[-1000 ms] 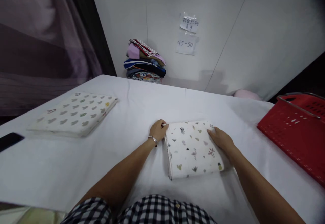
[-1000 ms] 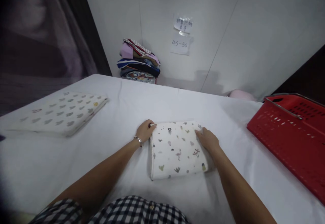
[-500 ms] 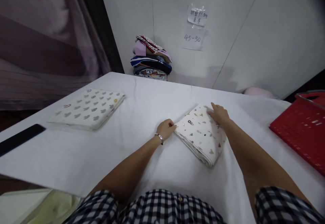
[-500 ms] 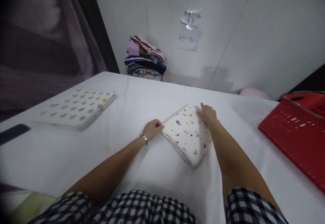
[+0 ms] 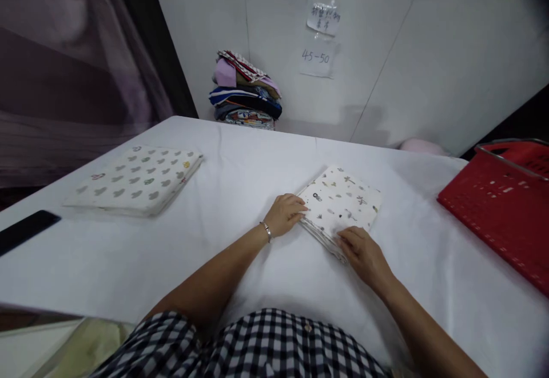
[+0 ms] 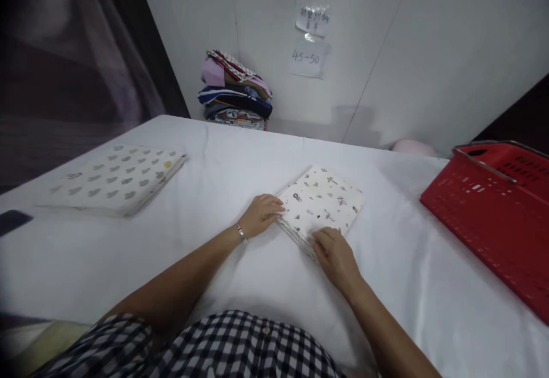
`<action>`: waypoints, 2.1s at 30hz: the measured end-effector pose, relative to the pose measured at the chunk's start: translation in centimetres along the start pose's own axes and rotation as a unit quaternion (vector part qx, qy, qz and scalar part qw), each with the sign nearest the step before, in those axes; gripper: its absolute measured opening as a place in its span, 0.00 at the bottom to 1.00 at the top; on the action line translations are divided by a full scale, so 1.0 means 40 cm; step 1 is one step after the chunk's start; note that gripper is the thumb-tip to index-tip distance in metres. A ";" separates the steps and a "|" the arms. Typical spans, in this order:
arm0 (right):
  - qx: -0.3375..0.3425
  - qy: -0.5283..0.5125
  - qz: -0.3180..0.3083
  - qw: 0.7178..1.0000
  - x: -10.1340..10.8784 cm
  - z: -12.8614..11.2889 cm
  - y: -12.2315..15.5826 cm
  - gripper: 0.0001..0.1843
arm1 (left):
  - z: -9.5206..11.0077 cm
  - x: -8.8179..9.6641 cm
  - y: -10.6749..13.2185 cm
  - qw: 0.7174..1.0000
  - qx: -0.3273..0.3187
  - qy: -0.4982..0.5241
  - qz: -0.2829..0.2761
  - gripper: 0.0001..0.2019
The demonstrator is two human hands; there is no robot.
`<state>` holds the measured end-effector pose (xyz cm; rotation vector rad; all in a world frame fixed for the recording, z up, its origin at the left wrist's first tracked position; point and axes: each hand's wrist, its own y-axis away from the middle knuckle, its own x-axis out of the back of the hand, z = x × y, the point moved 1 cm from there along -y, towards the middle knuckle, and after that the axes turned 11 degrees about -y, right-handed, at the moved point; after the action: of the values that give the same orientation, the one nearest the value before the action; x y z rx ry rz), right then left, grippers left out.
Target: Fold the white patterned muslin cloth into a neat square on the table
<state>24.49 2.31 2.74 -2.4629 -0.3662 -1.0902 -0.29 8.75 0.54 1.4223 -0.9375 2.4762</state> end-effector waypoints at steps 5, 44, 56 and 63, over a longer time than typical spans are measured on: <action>0.021 0.072 0.032 0.997 -0.028 0.006 0.028 0.14 | 0.015 0.001 -0.008 0.995 -0.043 -0.040 -0.084 0.09; 0.057 0.125 0.067 0.988 -0.091 -0.016 0.057 0.14 | -0.058 0.004 0.018 0.977 -0.147 -0.129 -0.083 0.12; 0.102 0.148 0.092 0.979 -0.094 0.044 0.102 0.23 | -0.060 0.005 0.021 0.979 -0.156 -0.123 -0.046 0.11; 0.065 0.175 0.100 0.977 0.029 0.137 0.139 0.22 | 0.062 -0.030 0.060 0.977 -0.187 -0.081 -0.061 0.07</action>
<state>30.97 0.12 -1.21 -2.0892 -0.0750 -1.3334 1.22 5.62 -0.64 1.5107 -1.2278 1.9856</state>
